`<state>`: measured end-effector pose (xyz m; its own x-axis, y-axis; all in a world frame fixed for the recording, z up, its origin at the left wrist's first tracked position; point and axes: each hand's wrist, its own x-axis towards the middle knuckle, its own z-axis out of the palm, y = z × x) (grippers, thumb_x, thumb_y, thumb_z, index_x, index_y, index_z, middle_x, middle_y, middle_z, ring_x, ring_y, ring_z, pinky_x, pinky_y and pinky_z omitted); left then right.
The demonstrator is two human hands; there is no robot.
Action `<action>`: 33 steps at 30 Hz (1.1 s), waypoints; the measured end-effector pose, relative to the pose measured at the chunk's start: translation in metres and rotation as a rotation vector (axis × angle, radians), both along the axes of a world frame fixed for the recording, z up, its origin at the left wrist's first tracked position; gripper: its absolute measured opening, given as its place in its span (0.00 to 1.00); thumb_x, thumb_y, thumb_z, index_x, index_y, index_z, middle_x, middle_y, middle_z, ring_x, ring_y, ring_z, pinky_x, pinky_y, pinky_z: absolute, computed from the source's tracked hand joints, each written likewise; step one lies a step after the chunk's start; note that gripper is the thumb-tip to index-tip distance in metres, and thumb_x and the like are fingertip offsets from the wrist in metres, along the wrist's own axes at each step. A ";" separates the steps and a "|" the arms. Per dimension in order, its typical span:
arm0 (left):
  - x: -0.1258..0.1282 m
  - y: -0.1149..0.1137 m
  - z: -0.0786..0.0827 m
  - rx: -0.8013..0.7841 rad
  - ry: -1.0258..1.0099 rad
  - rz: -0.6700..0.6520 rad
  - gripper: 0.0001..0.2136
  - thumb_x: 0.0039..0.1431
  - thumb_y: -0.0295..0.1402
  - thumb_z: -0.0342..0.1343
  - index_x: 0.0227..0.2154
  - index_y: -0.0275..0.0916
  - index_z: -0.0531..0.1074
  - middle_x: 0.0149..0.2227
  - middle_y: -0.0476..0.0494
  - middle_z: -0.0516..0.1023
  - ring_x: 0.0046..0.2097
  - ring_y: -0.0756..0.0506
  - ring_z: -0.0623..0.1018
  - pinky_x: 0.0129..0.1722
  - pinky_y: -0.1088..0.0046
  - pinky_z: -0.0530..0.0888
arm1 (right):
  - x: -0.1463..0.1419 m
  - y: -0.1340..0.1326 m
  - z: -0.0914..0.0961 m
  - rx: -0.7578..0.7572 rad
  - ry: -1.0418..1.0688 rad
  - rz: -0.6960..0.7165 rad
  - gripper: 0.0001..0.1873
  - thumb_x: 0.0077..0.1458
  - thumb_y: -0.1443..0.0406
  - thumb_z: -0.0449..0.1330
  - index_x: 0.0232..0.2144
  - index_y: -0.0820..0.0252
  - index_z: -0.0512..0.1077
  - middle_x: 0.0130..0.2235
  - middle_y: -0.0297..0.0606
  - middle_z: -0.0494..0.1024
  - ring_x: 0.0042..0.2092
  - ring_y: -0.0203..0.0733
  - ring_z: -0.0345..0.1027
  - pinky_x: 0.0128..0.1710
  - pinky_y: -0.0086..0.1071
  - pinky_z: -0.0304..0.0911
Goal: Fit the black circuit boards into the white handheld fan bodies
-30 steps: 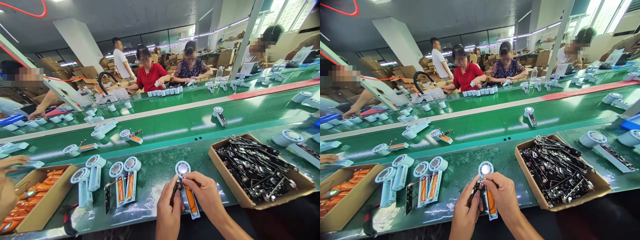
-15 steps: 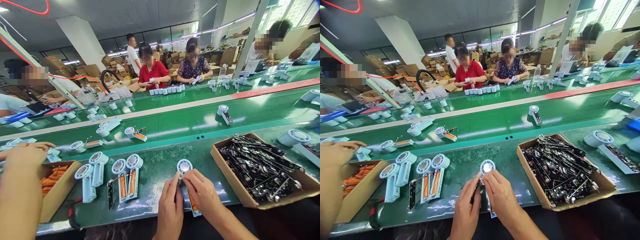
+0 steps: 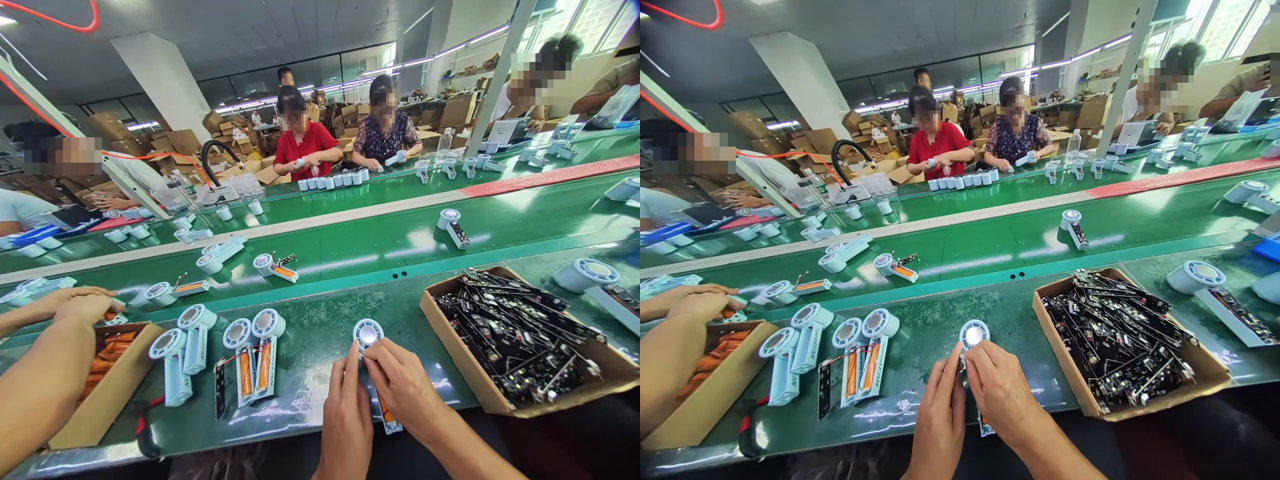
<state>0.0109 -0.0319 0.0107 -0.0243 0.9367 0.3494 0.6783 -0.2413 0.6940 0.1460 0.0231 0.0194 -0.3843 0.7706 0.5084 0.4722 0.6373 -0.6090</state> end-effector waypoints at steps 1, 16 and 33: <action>0.001 0.000 0.001 0.008 -0.002 0.010 0.29 0.68 0.21 0.44 0.68 0.48 0.54 0.51 0.38 0.74 0.50 0.44 0.79 0.47 0.69 0.78 | -0.001 0.000 -0.001 0.012 0.012 -0.004 0.11 0.69 0.71 0.48 0.37 0.57 0.68 0.33 0.37 0.74 0.32 0.39 0.68 0.33 0.31 0.62; -0.010 0.007 0.004 -0.002 0.115 -0.147 0.31 0.66 0.19 0.41 0.70 0.47 0.49 0.48 0.38 0.73 0.45 0.44 0.80 0.45 0.64 0.80 | 0.005 0.009 0.006 0.004 -0.045 0.091 0.14 0.68 0.72 0.47 0.35 0.58 0.71 0.32 0.37 0.73 0.32 0.39 0.66 0.33 0.30 0.62; -0.026 0.014 0.059 0.017 0.008 -0.093 0.35 0.65 0.25 0.53 0.70 0.54 0.47 0.42 0.49 0.79 0.42 0.47 0.80 0.47 0.69 0.77 | 0.031 0.020 0.092 0.112 -0.414 0.394 0.19 0.65 0.75 0.51 0.54 0.57 0.67 0.42 0.41 0.78 0.41 0.46 0.70 0.46 0.40 0.67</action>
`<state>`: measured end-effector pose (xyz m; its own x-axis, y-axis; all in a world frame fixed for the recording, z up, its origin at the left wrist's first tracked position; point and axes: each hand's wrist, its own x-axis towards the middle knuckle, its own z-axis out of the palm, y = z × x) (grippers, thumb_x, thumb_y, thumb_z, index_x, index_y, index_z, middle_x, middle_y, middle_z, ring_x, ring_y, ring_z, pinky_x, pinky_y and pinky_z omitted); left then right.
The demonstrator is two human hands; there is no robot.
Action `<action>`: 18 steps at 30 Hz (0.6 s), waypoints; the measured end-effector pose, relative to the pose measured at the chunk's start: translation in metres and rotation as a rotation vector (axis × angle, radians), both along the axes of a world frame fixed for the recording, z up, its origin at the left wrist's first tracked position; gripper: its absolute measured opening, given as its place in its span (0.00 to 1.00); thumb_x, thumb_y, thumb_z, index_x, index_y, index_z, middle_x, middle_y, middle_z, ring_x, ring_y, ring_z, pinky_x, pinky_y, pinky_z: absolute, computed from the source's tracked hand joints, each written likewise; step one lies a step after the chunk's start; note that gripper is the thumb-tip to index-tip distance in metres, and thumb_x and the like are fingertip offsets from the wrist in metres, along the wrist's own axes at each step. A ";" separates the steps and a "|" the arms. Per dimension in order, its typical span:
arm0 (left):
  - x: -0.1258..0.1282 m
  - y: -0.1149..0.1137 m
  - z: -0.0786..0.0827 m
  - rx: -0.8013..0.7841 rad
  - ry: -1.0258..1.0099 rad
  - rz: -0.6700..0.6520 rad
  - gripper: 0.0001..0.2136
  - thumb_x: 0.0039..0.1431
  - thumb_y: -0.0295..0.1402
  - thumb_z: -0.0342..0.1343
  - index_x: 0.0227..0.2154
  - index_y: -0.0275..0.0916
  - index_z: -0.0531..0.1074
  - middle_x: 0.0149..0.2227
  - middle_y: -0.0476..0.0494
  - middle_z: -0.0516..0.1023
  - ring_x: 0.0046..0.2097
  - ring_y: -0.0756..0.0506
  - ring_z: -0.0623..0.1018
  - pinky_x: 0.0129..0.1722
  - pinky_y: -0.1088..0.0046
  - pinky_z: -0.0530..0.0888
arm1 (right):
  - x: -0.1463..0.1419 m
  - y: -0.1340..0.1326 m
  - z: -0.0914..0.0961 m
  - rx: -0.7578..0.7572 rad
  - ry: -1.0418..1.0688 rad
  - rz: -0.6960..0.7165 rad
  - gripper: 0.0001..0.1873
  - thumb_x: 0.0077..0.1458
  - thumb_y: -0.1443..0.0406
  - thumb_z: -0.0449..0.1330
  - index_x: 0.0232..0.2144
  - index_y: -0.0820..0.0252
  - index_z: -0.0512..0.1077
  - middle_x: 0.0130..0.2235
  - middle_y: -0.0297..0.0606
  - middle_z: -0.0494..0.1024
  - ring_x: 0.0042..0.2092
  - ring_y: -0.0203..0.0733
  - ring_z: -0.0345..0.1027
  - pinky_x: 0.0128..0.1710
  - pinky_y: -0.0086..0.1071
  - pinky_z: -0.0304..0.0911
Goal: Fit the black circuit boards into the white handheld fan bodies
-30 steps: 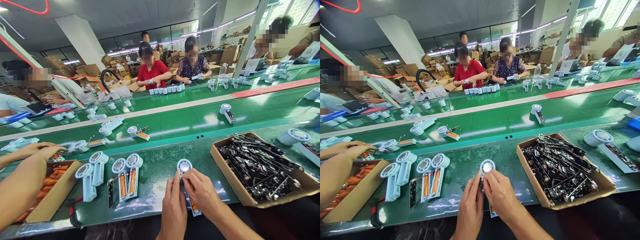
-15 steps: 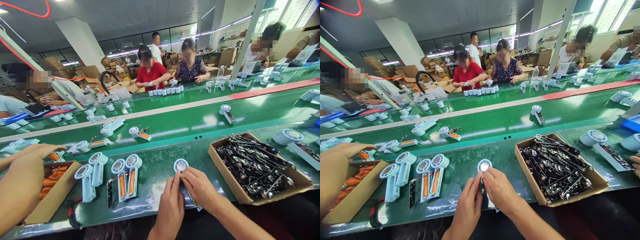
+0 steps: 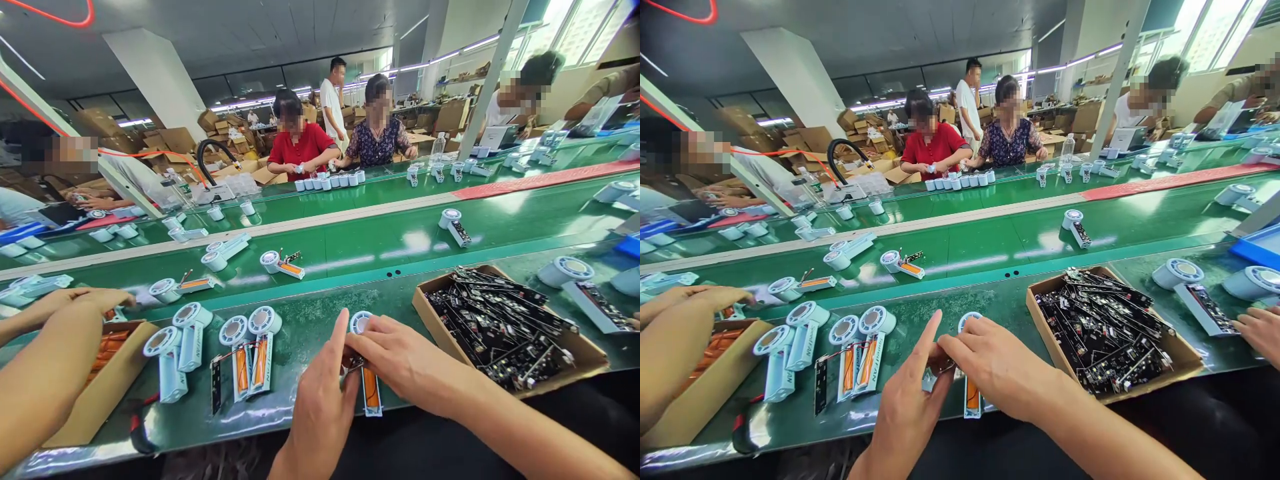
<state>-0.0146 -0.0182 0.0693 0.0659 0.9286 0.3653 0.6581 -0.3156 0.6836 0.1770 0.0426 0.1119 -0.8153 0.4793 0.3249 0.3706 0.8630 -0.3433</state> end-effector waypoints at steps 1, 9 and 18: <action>0.001 0.004 0.001 -0.028 -0.049 -0.015 0.34 0.65 0.26 0.53 0.69 0.55 0.48 0.42 0.50 0.79 0.42 0.47 0.80 0.47 0.69 0.77 | -0.001 0.003 0.000 -0.003 -0.010 0.003 0.17 0.65 0.75 0.50 0.53 0.58 0.68 0.40 0.40 0.78 0.39 0.45 0.70 0.44 0.39 0.67; -0.006 0.054 -0.031 -0.368 -0.163 -0.347 0.33 0.55 0.29 0.67 0.62 0.57 0.64 0.71 0.43 0.51 0.33 0.52 0.74 0.38 0.68 0.78 | 0.016 0.012 -0.028 -0.349 0.294 -0.436 0.19 0.59 0.74 0.56 0.52 0.55 0.68 0.41 0.36 0.76 0.38 0.40 0.73 0.38 0.32 0.68; -0.002 0.050 -0.045 -0.390 -0.243 -0.279 0.26 0.61 0.31 0.62 0.60 0.57 0.66 0.70 0.46 0.53 0.33 0.53 0.74 0.37 0.69 0.76 | 0.044 0.002 -0.045 0.041 -0.182 -0.335 0.13 0.60 0.56 0.66 0.32 0.59 0.73 0.31 0.35 0.74 0.34 0.45 0.70 0.34 0.37 0.63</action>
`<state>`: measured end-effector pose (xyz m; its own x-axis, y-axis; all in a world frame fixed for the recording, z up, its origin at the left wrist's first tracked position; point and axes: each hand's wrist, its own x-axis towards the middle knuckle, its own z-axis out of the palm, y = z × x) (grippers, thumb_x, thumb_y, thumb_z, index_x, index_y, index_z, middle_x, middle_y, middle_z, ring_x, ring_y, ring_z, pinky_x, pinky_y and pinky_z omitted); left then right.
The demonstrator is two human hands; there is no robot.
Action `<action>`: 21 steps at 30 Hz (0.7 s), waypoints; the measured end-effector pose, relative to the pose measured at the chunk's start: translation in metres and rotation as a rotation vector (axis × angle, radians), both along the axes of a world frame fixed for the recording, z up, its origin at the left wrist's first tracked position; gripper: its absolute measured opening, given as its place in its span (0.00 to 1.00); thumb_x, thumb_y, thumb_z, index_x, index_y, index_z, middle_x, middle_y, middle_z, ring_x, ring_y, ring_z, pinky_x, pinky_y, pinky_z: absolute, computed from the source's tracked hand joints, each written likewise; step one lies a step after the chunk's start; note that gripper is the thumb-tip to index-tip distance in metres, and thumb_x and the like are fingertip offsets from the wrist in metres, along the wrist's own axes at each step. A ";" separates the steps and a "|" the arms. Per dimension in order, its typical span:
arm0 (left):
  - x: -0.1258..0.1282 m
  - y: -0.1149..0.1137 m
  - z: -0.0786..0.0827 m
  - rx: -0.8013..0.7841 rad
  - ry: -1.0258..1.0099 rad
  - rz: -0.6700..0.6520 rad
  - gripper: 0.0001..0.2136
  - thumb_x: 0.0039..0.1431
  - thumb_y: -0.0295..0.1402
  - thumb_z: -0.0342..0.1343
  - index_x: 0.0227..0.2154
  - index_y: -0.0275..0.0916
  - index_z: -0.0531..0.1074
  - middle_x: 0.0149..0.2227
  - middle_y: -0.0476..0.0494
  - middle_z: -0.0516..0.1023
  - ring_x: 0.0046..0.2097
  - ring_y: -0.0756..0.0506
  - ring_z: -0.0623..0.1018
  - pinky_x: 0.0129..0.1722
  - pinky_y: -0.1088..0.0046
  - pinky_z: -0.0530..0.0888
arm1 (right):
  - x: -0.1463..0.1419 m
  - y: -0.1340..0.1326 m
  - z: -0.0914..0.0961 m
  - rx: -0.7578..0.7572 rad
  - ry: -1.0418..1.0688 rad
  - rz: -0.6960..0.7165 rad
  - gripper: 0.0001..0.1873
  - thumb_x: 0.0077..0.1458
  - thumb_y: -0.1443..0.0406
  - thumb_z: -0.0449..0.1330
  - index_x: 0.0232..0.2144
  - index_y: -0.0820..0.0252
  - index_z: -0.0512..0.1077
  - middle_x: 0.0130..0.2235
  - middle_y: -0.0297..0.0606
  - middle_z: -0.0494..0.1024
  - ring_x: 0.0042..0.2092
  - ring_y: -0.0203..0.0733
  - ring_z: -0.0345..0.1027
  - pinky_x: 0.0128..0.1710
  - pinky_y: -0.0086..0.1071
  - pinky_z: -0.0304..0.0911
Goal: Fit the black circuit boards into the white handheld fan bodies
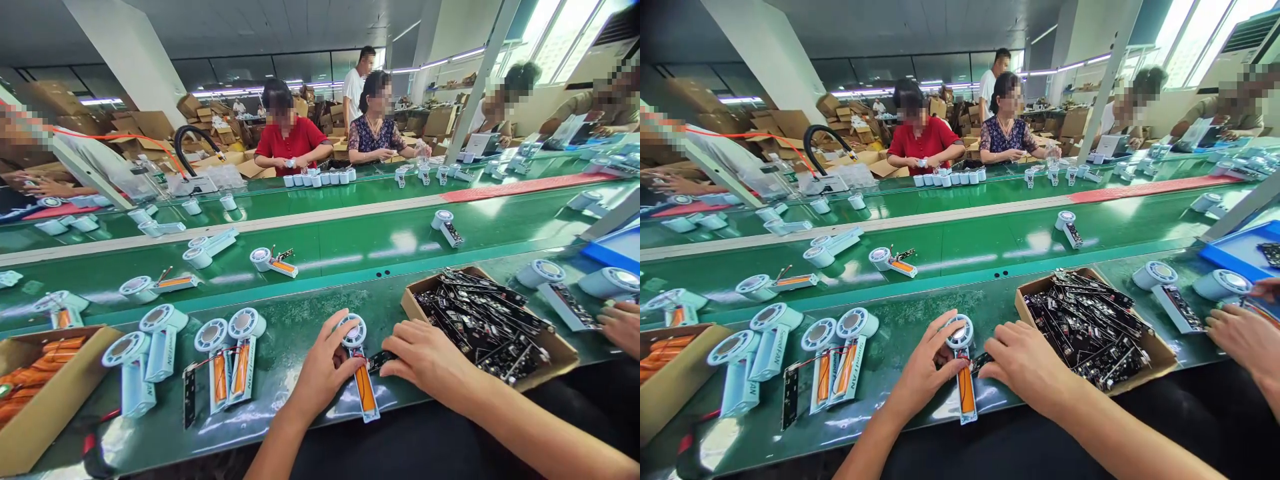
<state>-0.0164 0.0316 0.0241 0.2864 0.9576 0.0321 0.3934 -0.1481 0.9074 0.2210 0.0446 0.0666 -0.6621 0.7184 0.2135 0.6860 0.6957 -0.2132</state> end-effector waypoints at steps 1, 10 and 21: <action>0.000 0.000 0.000 -0.009 -0.018 0.006 0.25 0.61 0.31 0.61 0.59 0.57 0.66 0.70 0.47 0.53 0.33 0.53 0.74 0.37 0.69 0.76 | 0.000 0.000 0.004 0.080 -0.090 0.073 0.13 0.62 0.56 0.63 0.31 0.59 0.72 0.31 0.36 0.74 0.35 0.47 0.69 0.35 0.39 0.63; 0.004 0.001 -0.010 -0.033 -0.176 0.064 0.23 0.61 0.32 0.62 0.58 0.56 0.69 0.68 0.46 0.54 0.33 0.54 0.73 0.39 0.68 0.77 | -0.002 -0.012 0.005 -0.176 -0.019 0.103 0.26 0.65 0.76 0.49 0.63 0.55 0.60 0.36 0.37 0.74 0.34 0.42 0.69 0.34 0.33 0.65; 0.011 -0.006 -0.013 -0.066 -0.232 0.157 0.21 0.63 0.32 0.58 0.58 0.59 0.69 0.68 0.50 0.53 0.37 0.52 0.75 0.33 0.72 0.78 | -0.018 -0.045 -0.034 -0.305 0.391 -0.217 0.20 0.70 0.62 0.49 0.62 0.55 0.63 0.42 0.41 0.72 0.40 0.44 0.72 0.41 0.37 0.70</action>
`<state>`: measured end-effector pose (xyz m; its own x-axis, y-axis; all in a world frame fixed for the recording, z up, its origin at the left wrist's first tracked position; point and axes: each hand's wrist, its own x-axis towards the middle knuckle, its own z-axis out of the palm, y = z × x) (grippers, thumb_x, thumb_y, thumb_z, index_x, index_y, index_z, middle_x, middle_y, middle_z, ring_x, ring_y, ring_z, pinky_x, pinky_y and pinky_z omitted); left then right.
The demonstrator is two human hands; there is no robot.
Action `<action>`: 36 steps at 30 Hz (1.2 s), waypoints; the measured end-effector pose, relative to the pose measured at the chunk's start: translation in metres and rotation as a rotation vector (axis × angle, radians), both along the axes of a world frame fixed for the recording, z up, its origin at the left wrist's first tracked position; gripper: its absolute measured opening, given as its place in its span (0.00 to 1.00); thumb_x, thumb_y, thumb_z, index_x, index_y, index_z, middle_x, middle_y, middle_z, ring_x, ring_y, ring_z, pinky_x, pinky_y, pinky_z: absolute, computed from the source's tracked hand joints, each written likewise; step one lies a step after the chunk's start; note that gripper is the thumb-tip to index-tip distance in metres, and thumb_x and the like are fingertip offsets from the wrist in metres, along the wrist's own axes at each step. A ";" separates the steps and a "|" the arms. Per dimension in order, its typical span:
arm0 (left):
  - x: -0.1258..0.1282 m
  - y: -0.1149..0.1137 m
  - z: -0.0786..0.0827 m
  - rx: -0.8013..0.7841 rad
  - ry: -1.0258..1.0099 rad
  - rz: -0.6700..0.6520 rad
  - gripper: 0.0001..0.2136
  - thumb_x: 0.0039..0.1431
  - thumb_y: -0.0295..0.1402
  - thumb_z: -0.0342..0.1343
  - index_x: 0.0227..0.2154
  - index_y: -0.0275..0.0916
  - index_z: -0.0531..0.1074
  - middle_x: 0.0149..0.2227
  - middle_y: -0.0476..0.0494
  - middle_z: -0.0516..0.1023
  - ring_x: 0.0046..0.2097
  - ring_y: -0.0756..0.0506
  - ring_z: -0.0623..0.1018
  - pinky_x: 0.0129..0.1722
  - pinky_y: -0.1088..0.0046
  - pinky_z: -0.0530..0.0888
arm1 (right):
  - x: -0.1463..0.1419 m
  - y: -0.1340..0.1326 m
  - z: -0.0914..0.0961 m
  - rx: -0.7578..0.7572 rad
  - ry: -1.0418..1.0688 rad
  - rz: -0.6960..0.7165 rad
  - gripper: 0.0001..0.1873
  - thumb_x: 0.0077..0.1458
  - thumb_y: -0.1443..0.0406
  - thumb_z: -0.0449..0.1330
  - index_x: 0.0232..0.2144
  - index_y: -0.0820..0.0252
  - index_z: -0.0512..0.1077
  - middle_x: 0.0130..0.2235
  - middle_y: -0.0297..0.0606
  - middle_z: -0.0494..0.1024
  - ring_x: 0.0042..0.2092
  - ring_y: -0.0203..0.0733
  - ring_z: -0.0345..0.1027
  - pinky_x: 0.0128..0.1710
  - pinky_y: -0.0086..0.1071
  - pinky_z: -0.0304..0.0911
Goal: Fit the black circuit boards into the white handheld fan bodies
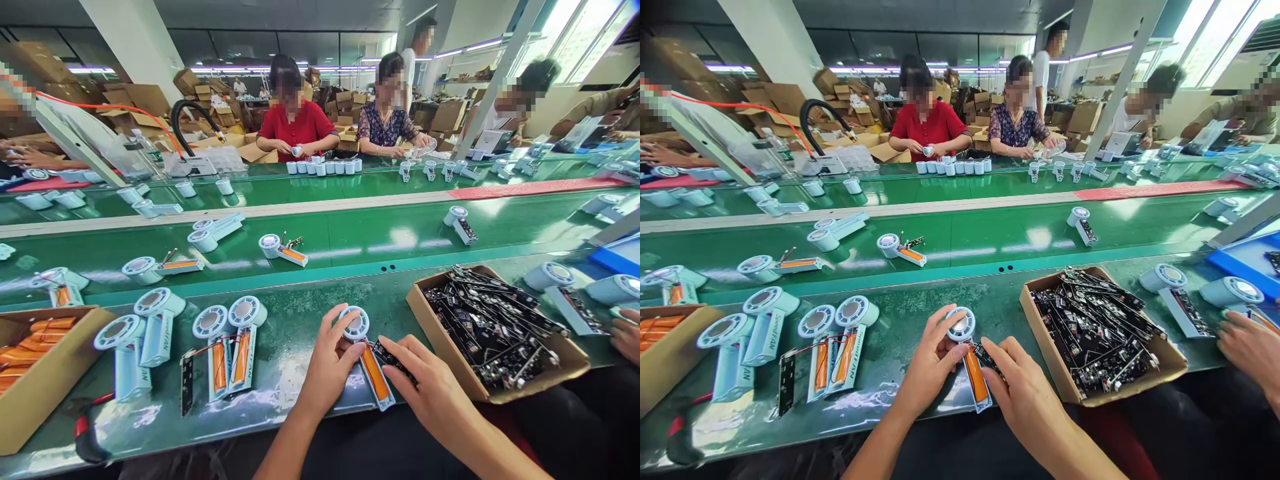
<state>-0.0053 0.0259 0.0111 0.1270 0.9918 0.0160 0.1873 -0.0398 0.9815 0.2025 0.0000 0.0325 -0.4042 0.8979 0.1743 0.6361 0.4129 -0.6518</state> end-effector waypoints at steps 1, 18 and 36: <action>0.002 -0.001 0.001 -0.014 -0.018 0.012 0.21 0.63 0.32 0.57 0.58 0.59 0.69 0.68 0.49 0.53 0.35 0.52 0.75 0.31 0.73 0.78 | -0.001 -0.002 0.001 -0.013 -0.007 -0.004 0.20 0.70 0.62 0.49 0.61 0.56 0.64 0.41 0.41 0.72 0.40 0.44 0.72 0.41 0.38 0.70; 0.018 -0.012 0.004 -0.199 -0.272 0.038 0.30 0.65 0.31 0.50 0.67 0.56 0.49 0.70 0.41 0.52 0.28 0.55 0.75 0.31 0.70 0.81 | -0.037 -0.008 -0.012 0.050 0.082 -0.230 0.15 0.69 0.65 0.51 0.54 0.58 0.71 0.40 0.42 0.69 0.38 0.44 0.70 0.38 0.37 0.70; 0.013 -0.008 0.003 -0.113 -0.058 0.025 0.28 0.65 0.36 0.55 0.66 0.57 0.55 0.70 0.43 0.49 0.36 0.51 0.77 0.42 0.67 0.81 | -0.035 -0.019 -0.029 0.106 0.016 -0.160 0.28 0.66 0.67 0.54 0.67 0.54 0.58 0.52 0.50 0.70 0.49 0.51 0.69 0.49 0.47 0.72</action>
